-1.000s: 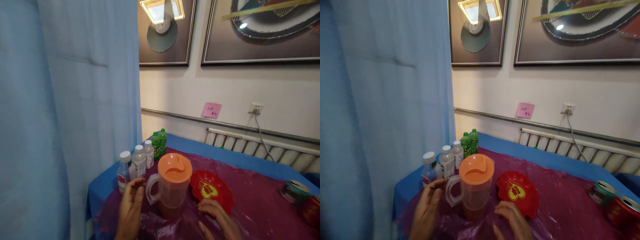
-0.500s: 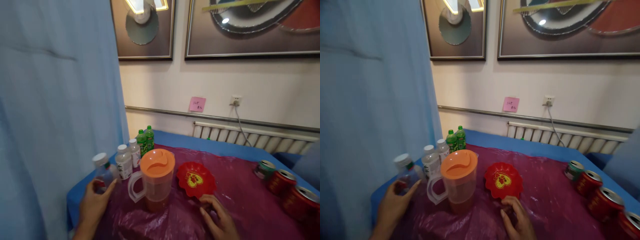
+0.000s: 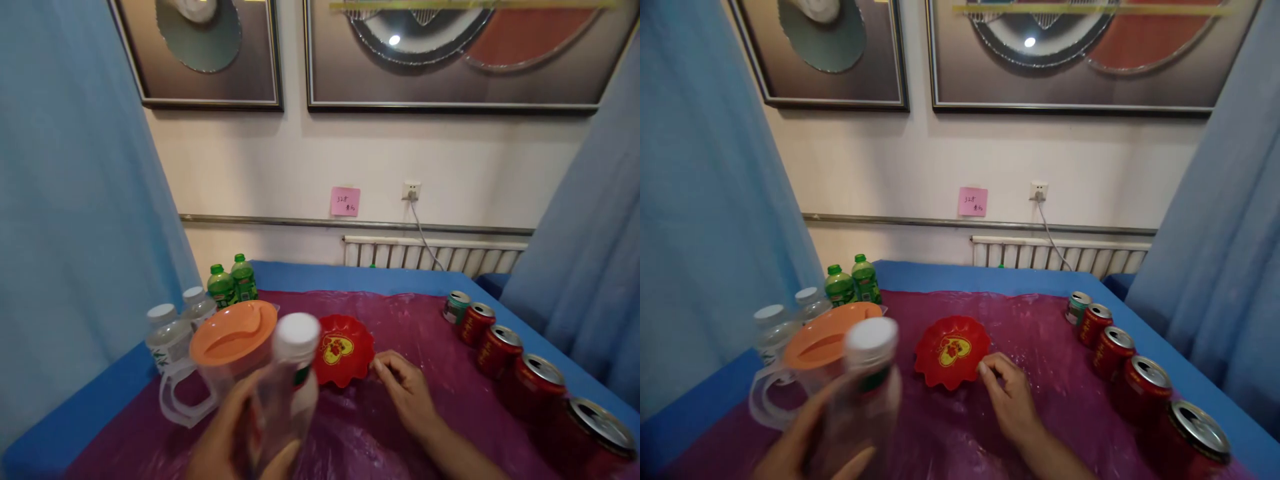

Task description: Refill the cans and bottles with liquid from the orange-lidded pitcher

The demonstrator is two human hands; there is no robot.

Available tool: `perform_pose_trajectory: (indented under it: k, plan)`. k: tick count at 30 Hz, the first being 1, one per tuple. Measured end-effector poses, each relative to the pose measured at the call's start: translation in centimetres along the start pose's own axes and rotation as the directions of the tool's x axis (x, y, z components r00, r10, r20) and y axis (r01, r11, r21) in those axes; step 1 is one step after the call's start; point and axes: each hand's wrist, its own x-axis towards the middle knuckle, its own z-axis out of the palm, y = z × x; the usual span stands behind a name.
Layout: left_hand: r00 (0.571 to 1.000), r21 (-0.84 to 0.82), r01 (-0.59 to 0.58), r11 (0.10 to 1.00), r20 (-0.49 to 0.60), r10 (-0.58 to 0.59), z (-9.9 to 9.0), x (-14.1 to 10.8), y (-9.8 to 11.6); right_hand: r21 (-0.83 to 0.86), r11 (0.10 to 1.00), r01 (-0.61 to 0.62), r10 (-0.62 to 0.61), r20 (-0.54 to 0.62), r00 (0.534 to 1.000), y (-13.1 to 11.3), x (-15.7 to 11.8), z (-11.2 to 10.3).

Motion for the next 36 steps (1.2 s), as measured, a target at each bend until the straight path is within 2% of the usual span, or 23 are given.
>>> perform_pose_trajectory:
  k: [1,3,5,7,11,16,19,23,28,36]
  plan:
    - [0.989,-0.028,-0.106,0.994,0.104,0.109,1.8,0.9,1.0,0.001,1.0,-0.001,0.001,-0.029,1.0,-0.2,0.9,-0.3]
    - [0.944,-0.007,-0.219,0.976,0.251,0.214,5.3,3.1,2.9,0.028,0.999,-0.021,0.025,-0.119,0.993,-0.4,3.0,-0.9]
    - [0.938,0.045,-0.255,0.966,0.255,0.236,8.5,5.2,4.1,0.072,0.997,-0.03,0.044,-0.209,0.977,-0.5,4.9,-1.6]
    - [0.928,0.095,-0.329,0.939,0.217,0.303,10.8,6.8,4.3,0.097,0.995,-0.011,0.036,-0.263,0.964,-0.3,6.4,-2.1]
    - [0.831,0.21,-0.554,0.805,0.181,0.525,13.3,7.8,2.6,0.101,0.995,0.012,0.018,-0.29,0.957,1.0,7.7,-2.2]
    - [0.733,0.294,-0.674,0.677,0.151,0.664,14.3,7.6,0.0,-0.112,0.994,0.016,-0.042,-0.23,0.972,2.5,7.1,-2.1]
    - [0.71,0.289,-0.694,0.659,0.126,0.693,14.5,7.6,-0.5,-0.241,0.971,0.014,-0.058,-0.179,0.982,2.6,6.8,-2.2]
    - [0.692,0.283,-0.715,0.639,0.155,0.705,14.4,7.8,-0.9,-0.331,0.943,-0.026,-0.033,-0.173,0.984,2.7,6.7,-2.0]
    - [0.68,0.271,-0.727,0.631,0.154,0.717,14.0,8.0,-0.9,-0.309,0.951,0.002,-0.058,-0.17,0.984,3.1,6.4,-1.5]
    - [0.693,0.294,-0.716,0.633,0.185,0.697,14.2,7.7,-0.8,-0.125,0.99,0.063,-0.083,-0.157,0.984,4.0,6.3,-1.4]
